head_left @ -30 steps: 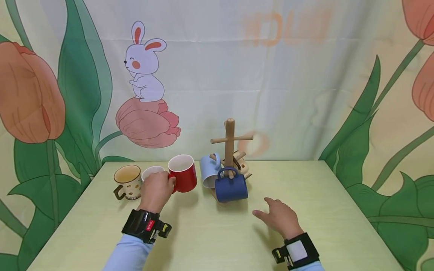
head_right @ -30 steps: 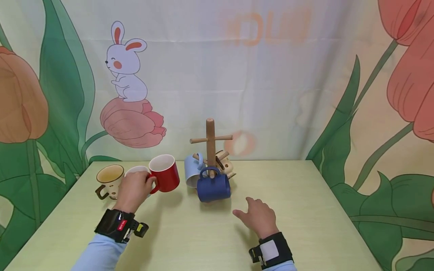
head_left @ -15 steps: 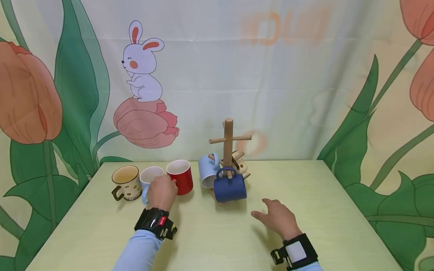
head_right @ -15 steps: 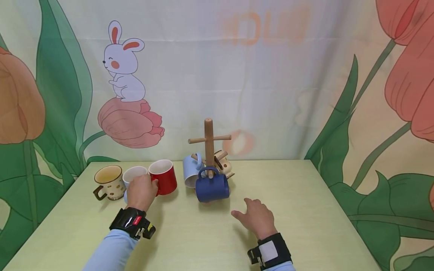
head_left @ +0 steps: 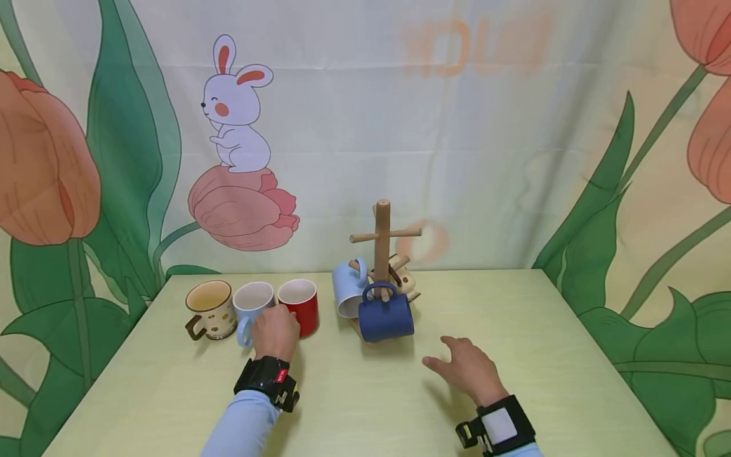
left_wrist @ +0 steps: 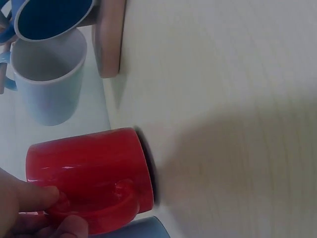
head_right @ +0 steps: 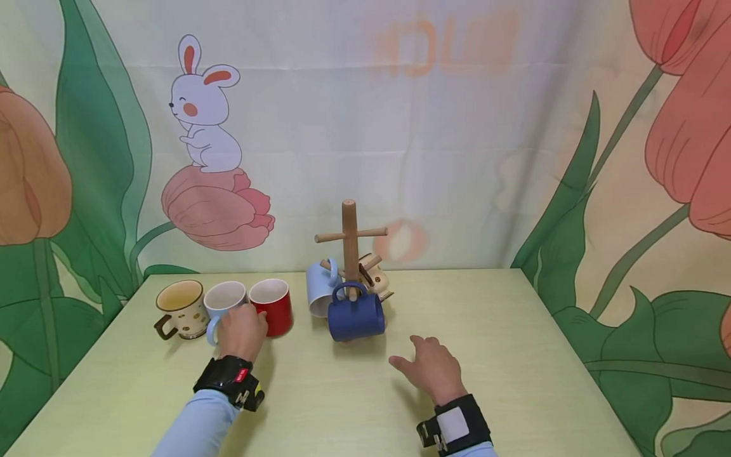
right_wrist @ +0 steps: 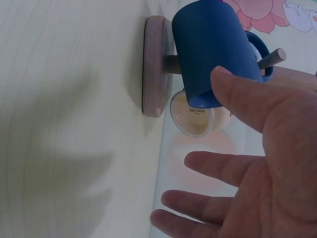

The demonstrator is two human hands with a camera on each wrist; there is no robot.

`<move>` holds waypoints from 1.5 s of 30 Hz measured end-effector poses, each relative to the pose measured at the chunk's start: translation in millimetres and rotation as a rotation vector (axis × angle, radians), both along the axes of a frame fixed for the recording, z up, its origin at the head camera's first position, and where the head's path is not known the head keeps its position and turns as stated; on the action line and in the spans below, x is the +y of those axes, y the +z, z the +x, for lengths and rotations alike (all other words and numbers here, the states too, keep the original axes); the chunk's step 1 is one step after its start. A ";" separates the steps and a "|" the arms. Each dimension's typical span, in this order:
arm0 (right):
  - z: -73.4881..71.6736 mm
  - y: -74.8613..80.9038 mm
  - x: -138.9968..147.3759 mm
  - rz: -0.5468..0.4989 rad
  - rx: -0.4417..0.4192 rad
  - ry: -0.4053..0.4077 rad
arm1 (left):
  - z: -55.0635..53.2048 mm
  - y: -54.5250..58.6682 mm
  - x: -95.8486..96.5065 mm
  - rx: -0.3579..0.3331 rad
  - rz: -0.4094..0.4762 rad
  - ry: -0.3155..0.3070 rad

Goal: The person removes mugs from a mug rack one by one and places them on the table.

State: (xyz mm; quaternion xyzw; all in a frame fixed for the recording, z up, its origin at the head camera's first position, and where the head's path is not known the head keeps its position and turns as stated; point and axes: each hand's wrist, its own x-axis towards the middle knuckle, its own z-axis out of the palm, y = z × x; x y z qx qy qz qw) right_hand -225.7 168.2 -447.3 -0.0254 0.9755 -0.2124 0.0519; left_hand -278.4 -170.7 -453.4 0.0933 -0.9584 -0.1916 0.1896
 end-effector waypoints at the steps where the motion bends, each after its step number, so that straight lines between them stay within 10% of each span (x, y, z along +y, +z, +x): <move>1: 0.1 -0.1 0.0 0.000 0.003 0.001 | 0.1 -1.8 -0.2 0.001 -0.001 0.000; 25: -1.5 2.8 -3.4 -0.008 0.008 0.017 | 0.4 -0.3 -6.0 -0.100 0.006 -0.029; 45: -0.8 3.6 -2.7 -0.002 0.040 0.020 | 7.1 26.5 -5.6 0.003 -0.039 -0.039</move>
